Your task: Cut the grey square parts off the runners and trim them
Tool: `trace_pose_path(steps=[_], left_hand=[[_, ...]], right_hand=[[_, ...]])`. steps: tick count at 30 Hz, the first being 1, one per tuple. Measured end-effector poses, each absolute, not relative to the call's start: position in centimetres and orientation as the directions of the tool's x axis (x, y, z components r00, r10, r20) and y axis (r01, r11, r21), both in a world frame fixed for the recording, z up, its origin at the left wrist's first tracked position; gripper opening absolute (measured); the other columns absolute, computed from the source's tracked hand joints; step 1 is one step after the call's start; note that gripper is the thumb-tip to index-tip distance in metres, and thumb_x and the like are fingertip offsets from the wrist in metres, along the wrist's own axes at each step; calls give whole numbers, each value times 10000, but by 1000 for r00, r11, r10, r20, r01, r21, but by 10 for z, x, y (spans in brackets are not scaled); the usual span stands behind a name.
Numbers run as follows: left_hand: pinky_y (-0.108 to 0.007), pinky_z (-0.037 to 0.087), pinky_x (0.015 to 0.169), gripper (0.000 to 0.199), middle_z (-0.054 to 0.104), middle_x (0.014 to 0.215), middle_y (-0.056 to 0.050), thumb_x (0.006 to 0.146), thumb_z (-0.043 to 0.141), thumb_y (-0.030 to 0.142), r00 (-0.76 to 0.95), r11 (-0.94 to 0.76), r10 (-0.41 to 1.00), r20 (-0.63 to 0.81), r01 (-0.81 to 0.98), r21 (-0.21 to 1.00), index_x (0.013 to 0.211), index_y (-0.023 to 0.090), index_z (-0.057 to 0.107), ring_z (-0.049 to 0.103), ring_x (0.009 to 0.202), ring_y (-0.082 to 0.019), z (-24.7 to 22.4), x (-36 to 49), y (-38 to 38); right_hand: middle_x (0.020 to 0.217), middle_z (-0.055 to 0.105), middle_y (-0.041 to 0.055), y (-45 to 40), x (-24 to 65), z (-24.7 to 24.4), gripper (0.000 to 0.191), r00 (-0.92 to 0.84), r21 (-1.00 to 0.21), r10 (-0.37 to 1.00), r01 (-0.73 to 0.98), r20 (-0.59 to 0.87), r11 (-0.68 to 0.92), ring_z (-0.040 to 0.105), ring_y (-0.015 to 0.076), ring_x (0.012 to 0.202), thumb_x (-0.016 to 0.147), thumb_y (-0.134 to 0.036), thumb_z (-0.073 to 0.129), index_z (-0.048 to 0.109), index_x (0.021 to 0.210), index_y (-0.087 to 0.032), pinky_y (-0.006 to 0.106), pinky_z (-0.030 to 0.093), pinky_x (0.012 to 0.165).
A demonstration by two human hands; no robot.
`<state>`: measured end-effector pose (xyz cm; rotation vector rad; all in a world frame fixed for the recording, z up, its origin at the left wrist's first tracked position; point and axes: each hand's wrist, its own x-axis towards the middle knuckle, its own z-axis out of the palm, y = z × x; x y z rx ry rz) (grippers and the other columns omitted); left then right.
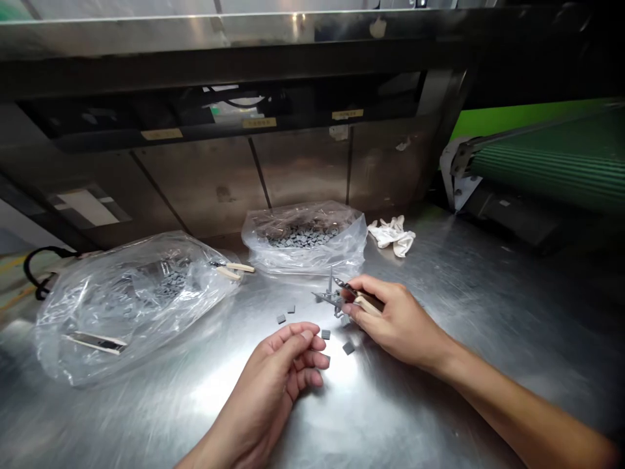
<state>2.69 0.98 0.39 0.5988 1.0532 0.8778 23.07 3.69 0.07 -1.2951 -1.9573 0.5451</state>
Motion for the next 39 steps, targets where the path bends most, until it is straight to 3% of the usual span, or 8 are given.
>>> trace_pose_path(steps=[4,8,10,13,15,20,27,39], left_hand=[[-236,569,610,168,713,916,-111,916,670,254,293,564,824,-484,-358,744,985,104,701,670,749,-154,8,33,2],[-213,579,603,141,697,873,-88,858,745,207,342,574,817,-464,-419,704,938,92,729,682,759,-147,9,37,0],[-194,575,612,120,692,854,-72,827,769,153,329,552,834,-444,-460,696,927,93,740,678,744,-131,8,37,0],[-191,575,638,92,715,877,-76,818,772,131,263,497,868,-422,-495,713,903,102,753,684,737,-123,6,34,1],[-202,582,666,81,736,908,-81,818,771,133,212,469,881,-422,-498,729,896,117,758,701,766,-132,5,31,1],[-189,572,717,151,767,844,-62,829,781,195,213,438,899,-383,-462,771,964,132,756,701,699,-100,2,26,3],[-228,581,796,384,811,969,-102,826,800,301,151,425,905,-397,-297,855,1167,160,693,745,761,-130,-6,24,3],[-211,587,762,373,813,964,-123,793,817,290,104,461,887,-450,-153,874,1117,122,737,758,805,-154,-2,26,5]], right_hand=[[832,691,1,27,216,-4,83,-176,-719,884,524,433,457,625,140,684,951,-264,568,620,983,-208,244,489,622],[819,678,-2,21,205,-13,148,-213,-613,747,453,630,647,615,146,681,874,-144,622,623,996,-228,269,494,648],[875,688,13,21,207,-11,197,-238,-590,716,429,657,684,636,158,741,864,-121,625,623,1029,-228,279,510,686],[994,713,48,22,219,0,205,-286,-634,753,409,593,656,674,188,860,879,-173,647,644,1078,-224,290,540,743],[968,734,32,22,229,10,191,-418,-667,783,419,461,616,692,184,840,879,-185,649,686,1058,-241,276,548,735],[1025,765,36,19,240,20,214,-545,-621,797,537,260,570,717,222,905,862,-178,623,736,1022,-264,276,545,696],[840,765,12,22,239,19,212,-514,-676,830,535,216,507,698,214,774,817,-152,633,772,922,-273,295,522,704],[826,770,-7,24,242,15,167,-536,-719,835,531,125,449,673,188,721,871,-215,620,777,887,-270,278,488,651]])
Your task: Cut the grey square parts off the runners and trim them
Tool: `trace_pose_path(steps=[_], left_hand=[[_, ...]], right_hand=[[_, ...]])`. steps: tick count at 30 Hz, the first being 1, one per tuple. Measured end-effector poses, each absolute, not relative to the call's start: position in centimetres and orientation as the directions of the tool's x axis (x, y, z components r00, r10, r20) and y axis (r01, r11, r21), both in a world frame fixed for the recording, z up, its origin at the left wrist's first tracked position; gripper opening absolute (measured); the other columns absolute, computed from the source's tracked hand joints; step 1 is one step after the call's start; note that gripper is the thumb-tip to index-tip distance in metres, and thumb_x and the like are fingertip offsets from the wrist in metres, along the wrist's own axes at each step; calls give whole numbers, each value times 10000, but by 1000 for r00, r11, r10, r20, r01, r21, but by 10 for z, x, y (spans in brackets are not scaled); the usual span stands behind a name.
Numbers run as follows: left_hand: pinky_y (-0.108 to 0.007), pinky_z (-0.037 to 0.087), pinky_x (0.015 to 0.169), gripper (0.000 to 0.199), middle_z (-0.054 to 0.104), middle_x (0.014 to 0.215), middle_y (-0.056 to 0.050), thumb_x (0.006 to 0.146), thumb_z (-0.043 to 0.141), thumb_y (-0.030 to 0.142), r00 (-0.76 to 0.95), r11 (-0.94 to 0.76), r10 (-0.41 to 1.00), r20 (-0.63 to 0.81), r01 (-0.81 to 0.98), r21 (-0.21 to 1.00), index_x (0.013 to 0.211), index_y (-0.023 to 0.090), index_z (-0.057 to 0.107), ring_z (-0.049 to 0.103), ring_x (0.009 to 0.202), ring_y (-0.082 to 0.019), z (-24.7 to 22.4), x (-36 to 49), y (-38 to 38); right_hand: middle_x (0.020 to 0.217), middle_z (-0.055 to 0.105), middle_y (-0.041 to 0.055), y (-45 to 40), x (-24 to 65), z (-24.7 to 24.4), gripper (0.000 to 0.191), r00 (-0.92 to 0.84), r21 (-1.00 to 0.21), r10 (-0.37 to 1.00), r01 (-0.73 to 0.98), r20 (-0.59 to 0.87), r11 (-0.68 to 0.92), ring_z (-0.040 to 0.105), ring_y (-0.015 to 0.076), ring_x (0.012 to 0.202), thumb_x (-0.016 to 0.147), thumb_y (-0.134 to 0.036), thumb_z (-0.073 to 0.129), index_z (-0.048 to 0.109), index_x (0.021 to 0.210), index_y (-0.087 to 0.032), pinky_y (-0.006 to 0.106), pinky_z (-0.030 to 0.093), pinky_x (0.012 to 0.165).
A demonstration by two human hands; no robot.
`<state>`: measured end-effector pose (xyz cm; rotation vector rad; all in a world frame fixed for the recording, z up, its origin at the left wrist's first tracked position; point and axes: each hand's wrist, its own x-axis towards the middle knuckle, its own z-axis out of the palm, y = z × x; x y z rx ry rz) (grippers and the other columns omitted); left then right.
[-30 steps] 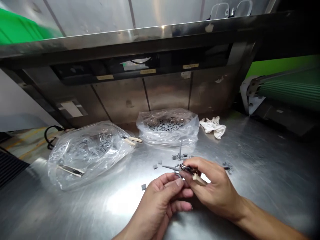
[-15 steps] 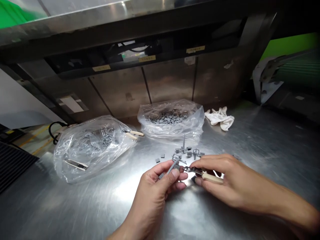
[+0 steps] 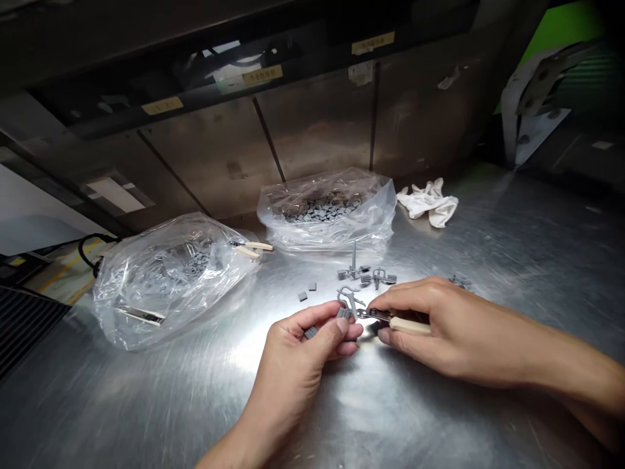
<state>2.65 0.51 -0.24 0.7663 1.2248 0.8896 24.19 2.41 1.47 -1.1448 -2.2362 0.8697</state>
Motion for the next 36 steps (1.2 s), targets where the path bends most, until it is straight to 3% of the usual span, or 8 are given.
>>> trace_pose_path(steps=[8,15,22,27,32,36], left_hand=[[-225,586,777,398,816,944,-115,786,823,333,118,448,892,-436,-118,886,1121,130,754,755,801,-153,-4,27,3],[-222,589,759,439,814,929,-127,749,854,342,113,440,897,-428,-135,888,1112,113,763,752,789,-158,-8,28,3],[-202,594,775,393,805,1015,-119,803,817,301,122,473,881,-458,-166,865,1155,142,743,760,876,-168,-6,27,3],[-231,607,822,400,792,1090,-112,837,778,221,104,499,866,-489,-238,834,1228,176,706,755,963,-184,-1,28,4],[-234,615,804,297,790,1081,-138,849,740,148,114,527,849,-515,-245,814,1144,125,735,761,946,-193,1,29,4],[-242,619,796,288,787,1082,-150,863,724,149,156,537,843,-514,-249,806,1148,112,728,762,927,-195,1,29,4]], right_hand=[[985,772,-12,22,243,16,170,-571,-671,818,583,62,458,691,195,850,922,-245,576,733,864,-277,273,480,675],[822,755,-22,22,245,14,203,-583,-698,811,560,50,446,643,152,689,878,-153,572,745,858,-259,253,420,619],[611,645,-41,23,248,17,202,-504,-714,864,609,-11,346,535,133,554,875,-195,559,743,799,-229,257,362,545],[711,685,-8,33,261,20,171,-360,-733,931,617,61,287,590,175,637,878,-295,601,745,832,-217,271,386,539],[837,727,13,44,280,17,256,-47,-693,970,691,240,205,645,218,736,868,-469,641,753,930,-247,293,440,584],[866,737,1,43,272,14,227,-139,-709,963,654,230,263,665,209,782,873,-456,648,732,943,-256,289,469,635]])
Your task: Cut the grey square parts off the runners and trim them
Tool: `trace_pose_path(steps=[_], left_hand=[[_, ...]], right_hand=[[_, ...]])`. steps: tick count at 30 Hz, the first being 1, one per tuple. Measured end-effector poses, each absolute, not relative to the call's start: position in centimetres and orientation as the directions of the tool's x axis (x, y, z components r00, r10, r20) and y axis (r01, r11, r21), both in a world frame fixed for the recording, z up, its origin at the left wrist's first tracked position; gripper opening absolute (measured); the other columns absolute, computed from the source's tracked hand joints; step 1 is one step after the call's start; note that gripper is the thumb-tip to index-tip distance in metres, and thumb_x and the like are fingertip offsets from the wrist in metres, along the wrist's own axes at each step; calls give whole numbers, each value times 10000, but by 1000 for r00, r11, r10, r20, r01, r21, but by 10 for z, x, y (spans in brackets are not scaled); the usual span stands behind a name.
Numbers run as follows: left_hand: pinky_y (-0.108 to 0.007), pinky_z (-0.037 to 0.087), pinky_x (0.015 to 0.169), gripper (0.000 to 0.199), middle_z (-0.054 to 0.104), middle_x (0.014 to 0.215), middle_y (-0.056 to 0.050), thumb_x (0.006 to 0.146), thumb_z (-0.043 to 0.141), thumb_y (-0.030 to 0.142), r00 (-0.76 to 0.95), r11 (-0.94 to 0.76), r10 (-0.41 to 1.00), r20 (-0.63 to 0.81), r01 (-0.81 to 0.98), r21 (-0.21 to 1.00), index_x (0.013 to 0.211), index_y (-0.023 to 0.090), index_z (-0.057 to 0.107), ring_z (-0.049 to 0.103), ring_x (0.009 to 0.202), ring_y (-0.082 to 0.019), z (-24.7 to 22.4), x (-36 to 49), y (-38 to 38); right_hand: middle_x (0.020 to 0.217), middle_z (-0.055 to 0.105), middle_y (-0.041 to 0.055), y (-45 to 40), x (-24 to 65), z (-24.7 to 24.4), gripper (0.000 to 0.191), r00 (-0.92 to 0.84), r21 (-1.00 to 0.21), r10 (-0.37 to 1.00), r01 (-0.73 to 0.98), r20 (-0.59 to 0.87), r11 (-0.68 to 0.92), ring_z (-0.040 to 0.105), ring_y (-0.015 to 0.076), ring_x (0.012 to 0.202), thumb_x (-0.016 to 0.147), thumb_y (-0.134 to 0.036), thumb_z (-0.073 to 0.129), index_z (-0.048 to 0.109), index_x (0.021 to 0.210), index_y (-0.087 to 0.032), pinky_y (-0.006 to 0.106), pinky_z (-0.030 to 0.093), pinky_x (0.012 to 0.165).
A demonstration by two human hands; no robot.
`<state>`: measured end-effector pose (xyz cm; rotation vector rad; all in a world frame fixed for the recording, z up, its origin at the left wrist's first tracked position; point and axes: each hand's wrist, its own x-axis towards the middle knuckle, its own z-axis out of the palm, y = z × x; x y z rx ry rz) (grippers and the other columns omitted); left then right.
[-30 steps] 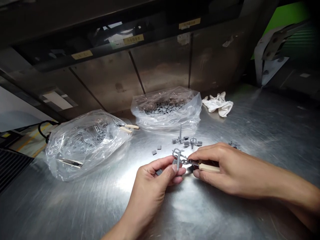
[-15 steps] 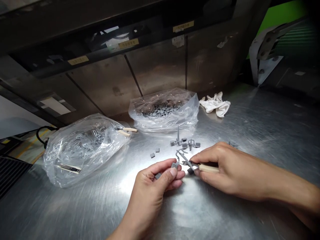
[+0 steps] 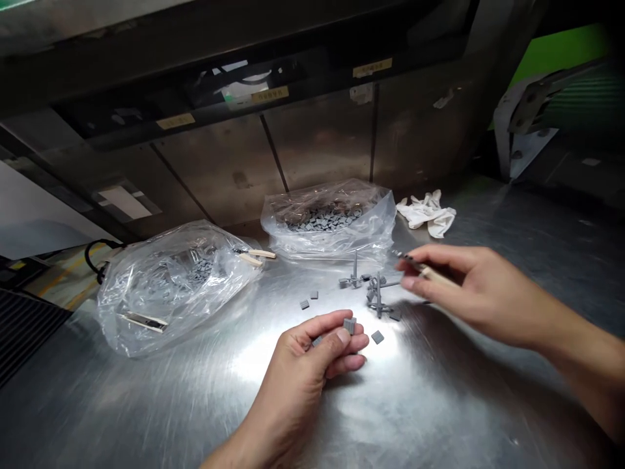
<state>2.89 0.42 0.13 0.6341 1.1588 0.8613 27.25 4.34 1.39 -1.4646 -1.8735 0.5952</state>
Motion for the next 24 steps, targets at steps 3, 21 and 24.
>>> trace_pose_path(steps=[3,21,24], left_hand=[[-263,625,775,317,792,1036,-149,880,698,138,167,540,841,-514,-276,795,1197,116,705,763,874,-190,2,29,5],[-196,490,595,244,717,671,-29,817,781,365,228,382,913,-339,-187,905,857,131,724,639,574,-99,-9,27,6],[-199,473,590,276,700,614,-33,830,757,394,245,398,903,-352,-174,901,805,126,700,619,548,-100,-9,27,7]], right_hand=[[868,739,-18,42,260,9,184,-164,-672,961,689,221,272,661,185,765,884,-373,623,722,991,-259,284,459,648],[992,780,35,56,220,-17,252,11,-476,967,872,253,115,705,306,893,855,-304,630,704,1091,-262,348,404,678],[951,784,30,56,218,-17,265,21,-490,968,865,252,108,709,293,861,835,-280,625,712,1085,-268,338,407,666]])
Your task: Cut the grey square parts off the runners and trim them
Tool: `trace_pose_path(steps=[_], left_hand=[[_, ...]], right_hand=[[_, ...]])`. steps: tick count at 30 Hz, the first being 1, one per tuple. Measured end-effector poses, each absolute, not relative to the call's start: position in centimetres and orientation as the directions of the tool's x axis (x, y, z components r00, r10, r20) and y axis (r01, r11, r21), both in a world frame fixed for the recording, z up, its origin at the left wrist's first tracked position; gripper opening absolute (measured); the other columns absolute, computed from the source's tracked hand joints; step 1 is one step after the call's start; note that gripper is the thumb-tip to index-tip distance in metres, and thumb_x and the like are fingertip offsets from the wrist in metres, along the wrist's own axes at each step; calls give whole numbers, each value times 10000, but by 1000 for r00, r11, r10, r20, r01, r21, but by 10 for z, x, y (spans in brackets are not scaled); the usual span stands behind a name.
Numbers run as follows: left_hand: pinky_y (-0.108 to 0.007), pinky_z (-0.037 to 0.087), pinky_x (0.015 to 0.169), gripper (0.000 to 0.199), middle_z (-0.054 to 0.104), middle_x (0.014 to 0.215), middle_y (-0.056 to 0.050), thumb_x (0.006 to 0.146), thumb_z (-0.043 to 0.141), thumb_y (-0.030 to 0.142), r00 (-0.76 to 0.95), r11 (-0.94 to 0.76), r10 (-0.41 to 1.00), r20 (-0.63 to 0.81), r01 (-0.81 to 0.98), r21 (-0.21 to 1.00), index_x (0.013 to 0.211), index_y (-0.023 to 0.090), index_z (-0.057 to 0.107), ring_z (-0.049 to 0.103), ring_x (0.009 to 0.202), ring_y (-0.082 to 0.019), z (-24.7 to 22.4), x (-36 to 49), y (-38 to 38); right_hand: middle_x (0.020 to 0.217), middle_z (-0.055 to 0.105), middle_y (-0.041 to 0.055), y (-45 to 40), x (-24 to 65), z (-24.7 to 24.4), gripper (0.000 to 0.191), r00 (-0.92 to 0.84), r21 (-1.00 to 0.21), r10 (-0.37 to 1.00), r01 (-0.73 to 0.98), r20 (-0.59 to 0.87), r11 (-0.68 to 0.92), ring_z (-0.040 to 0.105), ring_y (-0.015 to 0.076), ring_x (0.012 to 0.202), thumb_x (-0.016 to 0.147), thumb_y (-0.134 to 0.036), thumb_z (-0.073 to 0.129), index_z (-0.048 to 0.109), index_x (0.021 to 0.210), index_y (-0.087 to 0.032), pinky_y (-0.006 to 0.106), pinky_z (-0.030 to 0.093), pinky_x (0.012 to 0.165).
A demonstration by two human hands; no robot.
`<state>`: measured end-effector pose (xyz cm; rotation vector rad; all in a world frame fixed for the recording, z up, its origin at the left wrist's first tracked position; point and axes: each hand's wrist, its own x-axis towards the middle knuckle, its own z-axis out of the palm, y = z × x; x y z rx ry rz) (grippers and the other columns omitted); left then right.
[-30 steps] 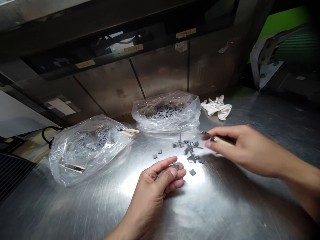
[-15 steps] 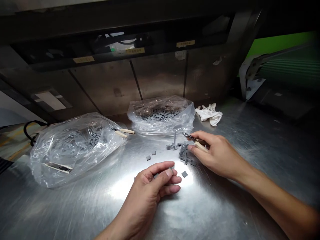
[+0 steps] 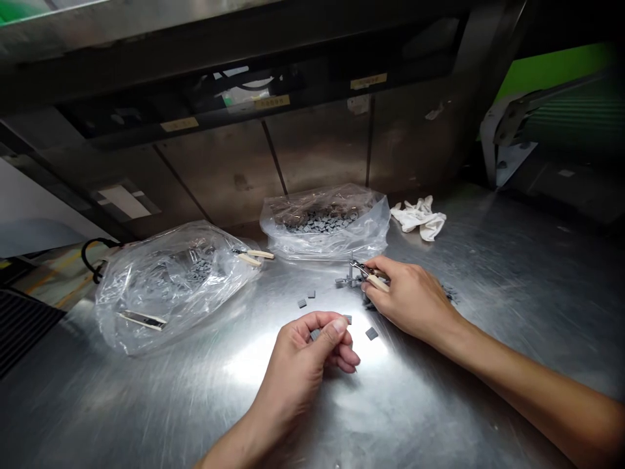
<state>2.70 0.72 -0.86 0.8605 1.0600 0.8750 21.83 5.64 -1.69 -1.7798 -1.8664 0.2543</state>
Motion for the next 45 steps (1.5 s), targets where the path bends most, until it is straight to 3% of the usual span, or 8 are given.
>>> trace_pose_path(steps=[16,19,23,26,28,30,36,45], left_hand=[[-189,484,551,350,671,578,-32,852,703,447,326,484,852,-410,-190,854,711,150,583,591,488,-89,-7,29,8],[-185,483,538,395,672,571,-33,832,718,498,316,484,852,-417,-176,857,702,149,585,590,481,-87,-9,29,9],[-179,451,464,469,664,530,-41,804,715,586,317,498,844,-432,-164,852,685,153,581,566,427,-88,-11,30,10],[-179,431,415,506,647,509,-45,791,710,624,310,514,836,-452,-157,843,670,146,598,550,405,-92,-12,30,10],[-179,431,399,496,651,541,-42,790,721,610,299,525,834,-464,-173,833,687,135,622,556,413,-93,-12,31,10],[-182,456,412,455,678,634,-45,798,735,572,277,524,842,-463,-221,822,725,132,640,604,472,-103,-11,31,10],[-194,550,554,337,735,896,-100,889,688,451,225,525,850,-476,-292,799,836,118,689,723,754,-158,-7,30,8],[-272,587,749,237,778,983,-170,940,605,294,284,579,814,-507,-322,749,942,87,721,753,902,-224,0,29,7]], right_hand=[[934,733,31,51,253,16,324,68,-836,960,510,273,202,670,207,819,841,-447,681,725,1068,-220,295,502,675],[880,734,43,52,289,27,298,137,-791,958,600,252,122,651,208,727,811,-435,717,746,1025,-230,301,457,590],[640,676,29,54,330,14,190,140,-442,973,896,185,-45,566,189,492,826,-379,673,755,953,-264,323,365,466],[835,739,120,49,336,1,232,138,-353,965,934,225,-51,647,276,650,824,-416,684,742,971,-246,386,417,546],[1049,730,152,43,326,-1,294,150,-339,933,940,328,-32,666,334,834,837,-443,666,699,1053,-246,418,438,630],[1022,729,121,36,309,3,300,129,-377,911,926,391,30,661,303,822,870,-465,631,668,1088,-262,395,437,633],[961,737,39,34,261,14,313,-191,-450,922,828,337,336,654,222,749,896,-503,608,685,1087,-266,336,470,637],[1065,740,26,46,248,-4,263,-281,-423,935,836,214,349,678,239,917,906,-316,568,666,1144,-261,354,474,745]])
